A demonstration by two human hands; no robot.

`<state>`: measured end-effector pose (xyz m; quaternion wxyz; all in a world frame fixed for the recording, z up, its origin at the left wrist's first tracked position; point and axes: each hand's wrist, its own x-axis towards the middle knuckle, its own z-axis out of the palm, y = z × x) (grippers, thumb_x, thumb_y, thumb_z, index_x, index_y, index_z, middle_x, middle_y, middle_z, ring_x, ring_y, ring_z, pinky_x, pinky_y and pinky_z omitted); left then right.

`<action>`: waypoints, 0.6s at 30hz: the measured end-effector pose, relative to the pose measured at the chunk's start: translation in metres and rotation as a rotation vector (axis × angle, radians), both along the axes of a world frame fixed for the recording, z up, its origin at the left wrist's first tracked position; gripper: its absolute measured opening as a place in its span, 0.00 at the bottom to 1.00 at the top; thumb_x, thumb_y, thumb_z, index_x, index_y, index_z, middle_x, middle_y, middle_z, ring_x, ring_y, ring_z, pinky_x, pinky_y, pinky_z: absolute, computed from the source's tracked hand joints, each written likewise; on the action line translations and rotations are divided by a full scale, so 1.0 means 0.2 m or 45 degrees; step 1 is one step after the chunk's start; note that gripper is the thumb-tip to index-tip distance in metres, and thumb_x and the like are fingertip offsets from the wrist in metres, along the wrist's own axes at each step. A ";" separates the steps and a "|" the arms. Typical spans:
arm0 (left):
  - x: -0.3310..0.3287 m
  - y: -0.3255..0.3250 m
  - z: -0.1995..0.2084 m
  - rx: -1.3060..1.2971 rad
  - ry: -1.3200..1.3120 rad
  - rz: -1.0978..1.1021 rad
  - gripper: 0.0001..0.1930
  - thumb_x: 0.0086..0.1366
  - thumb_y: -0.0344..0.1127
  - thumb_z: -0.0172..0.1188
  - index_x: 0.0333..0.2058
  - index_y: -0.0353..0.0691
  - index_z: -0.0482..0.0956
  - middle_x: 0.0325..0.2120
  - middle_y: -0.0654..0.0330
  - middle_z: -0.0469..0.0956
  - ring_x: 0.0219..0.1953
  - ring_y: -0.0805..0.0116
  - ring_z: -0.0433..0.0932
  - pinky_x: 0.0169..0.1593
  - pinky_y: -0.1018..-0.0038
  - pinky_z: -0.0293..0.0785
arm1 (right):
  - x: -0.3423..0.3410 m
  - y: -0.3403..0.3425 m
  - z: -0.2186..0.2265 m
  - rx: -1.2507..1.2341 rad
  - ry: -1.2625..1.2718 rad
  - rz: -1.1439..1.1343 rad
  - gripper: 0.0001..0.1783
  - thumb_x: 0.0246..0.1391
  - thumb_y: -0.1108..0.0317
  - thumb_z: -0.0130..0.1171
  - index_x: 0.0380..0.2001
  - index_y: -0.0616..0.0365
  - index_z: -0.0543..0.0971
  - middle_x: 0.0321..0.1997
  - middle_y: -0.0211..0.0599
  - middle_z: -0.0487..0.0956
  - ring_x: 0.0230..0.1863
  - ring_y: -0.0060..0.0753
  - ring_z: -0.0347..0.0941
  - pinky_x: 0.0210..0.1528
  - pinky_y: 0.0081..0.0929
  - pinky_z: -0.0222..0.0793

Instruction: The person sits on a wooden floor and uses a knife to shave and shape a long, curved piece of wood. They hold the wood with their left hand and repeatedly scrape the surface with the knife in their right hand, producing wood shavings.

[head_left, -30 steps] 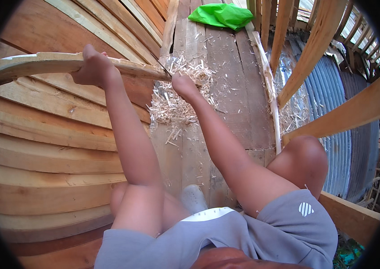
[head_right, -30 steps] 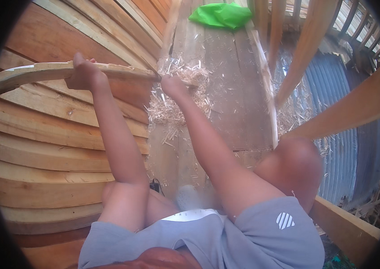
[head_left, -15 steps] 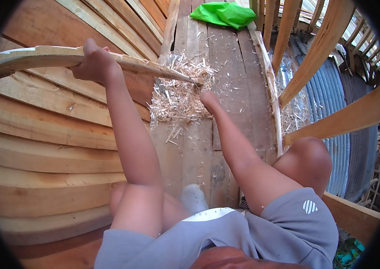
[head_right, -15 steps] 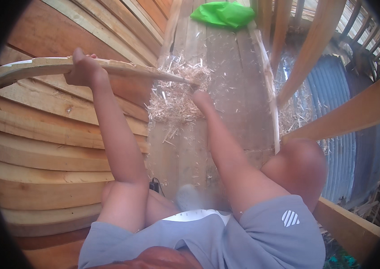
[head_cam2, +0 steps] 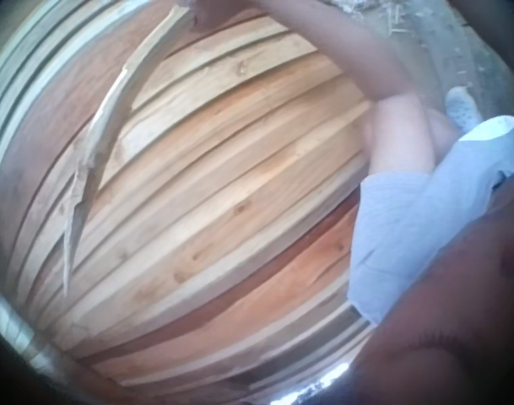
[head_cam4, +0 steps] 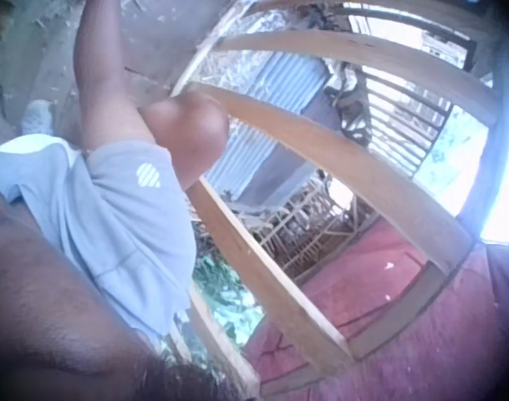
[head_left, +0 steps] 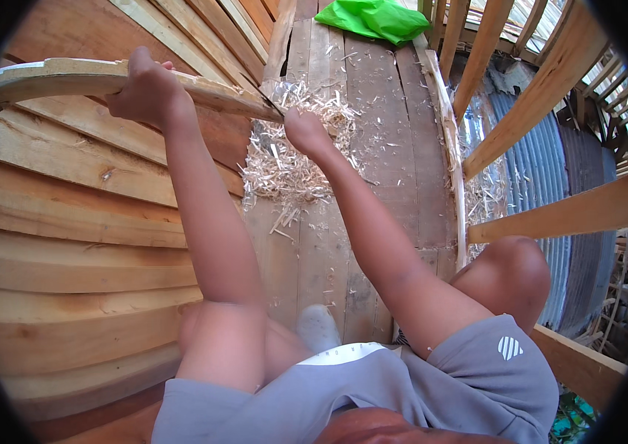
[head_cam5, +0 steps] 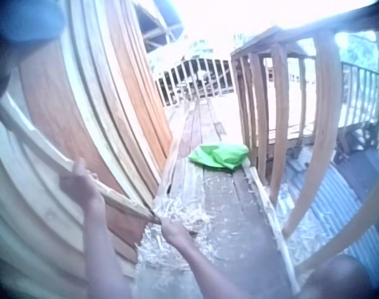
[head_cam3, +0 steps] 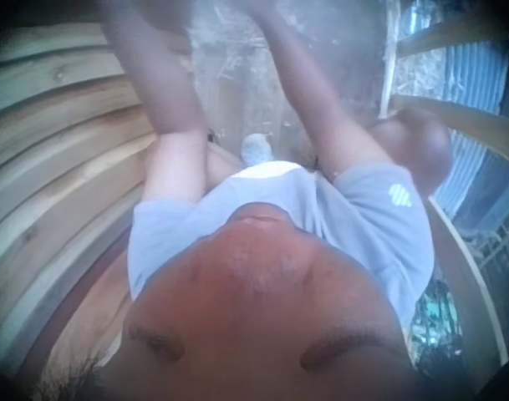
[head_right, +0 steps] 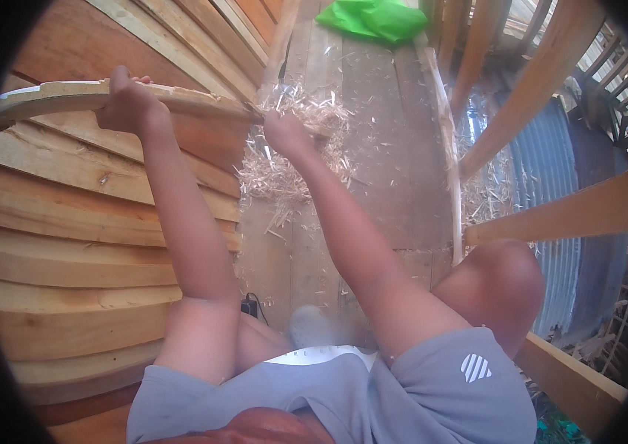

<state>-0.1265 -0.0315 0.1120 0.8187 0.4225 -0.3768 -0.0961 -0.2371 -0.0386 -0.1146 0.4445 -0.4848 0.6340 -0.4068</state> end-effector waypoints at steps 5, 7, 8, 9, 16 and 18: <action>0.14 -0.03 -0.03 0.029 0.098 -0.012 0.15 0.52 0.25 0.53 0.39 0.27 0.63 0.24 0.55 0.70 0.19 0.68 0.70 0.25 0.73 0.73 | -0.09 0.05 0.02 0.172 -0.445 0.541 0.39 0.63 0.38 0.41 0.50 0.71 0.74 0.29 0.47 0.77 0.27 0.38 0.73 0.30 0.35 0.68; 0.15 -0.02 -0.04 -0.018 0.077 -0.070 0.13 0.52 0.24 0.53 0.36 0.29 0.64 0.22 0.55 0.69 0.18 0.69 0.70 0.23 0.73 0.72 | -0.15 0.14 0.03 0.164 -0.596 0.633 0.35 0.63 0.35 0.48 0.49 0.61 0.74 0.22 0.26 0.66 0.16 0.14 0.56 0.13 0.18 0.52; 0.16 -0.02 -0.06 -0.036 0.068 -0.099 0.12 0.51 0.24 0.53 0.35 0.30 0.64 0.21 0.56 0.69 0.17 0.69 0.69 0.23 0.73 0.71 | -0.16 0.13 0.01 0.165 -0.537 0.588 0.31 0.64 0.40 0.49 0.47 0.61 0.72 0.23 0.28 0.70 0.16 0.17 0.60 0.15 0.18 0.55; 0.15 -0.01 -0.06 -0.045 0.038 -0.158 0.11 0.51 0.24 0.53 0.34 0.31 0.64 0.20 0.56 0.69 0.17 0.69 0.69 0.22 0.73 0.70 | -0.18 0.13 -0.02 0.125 -0.627 0.493 0.27 0.65 0.41 0.48 0.42 0.57 0.70 0.20 0.24 0.66 0.14 0.15 0.55 0.14 0.20 0.50; 0.20 -0.04 -0.07 -0.205 -0.019 -0.489 0.09 0.50 0.21 0.53 0.29 0.38 0.63 0.17 0.59 0.67 0.15 0.70 0.67 0.21 0.73 0.69 | -0.19 0.07 -0.38 0.431 -0.474 0.086 0.31 0.66 0.39 0.45 0.29 0.58 0.76 0.17 0.28 0.66 0.12 0.18 0.53 0.14 0.24 0.46; 0.17 -0.04 -0.08 -0.222 -0.023 -0.596 0.10 0.50 0.21 0.52 0.30 0.39 0.63 0.16 0.60 0.67 0.15 0.71 0.67 0.21 0.73 0.68 | -0.15 0.05 -0.49 0.543 -0.498 0.000 0.30 0.65 0.40 0.44 0.29 0.59 0.74 0.16 0.29 0.66 0.12 0.22 0.54 0.14 0.28 0.48</action>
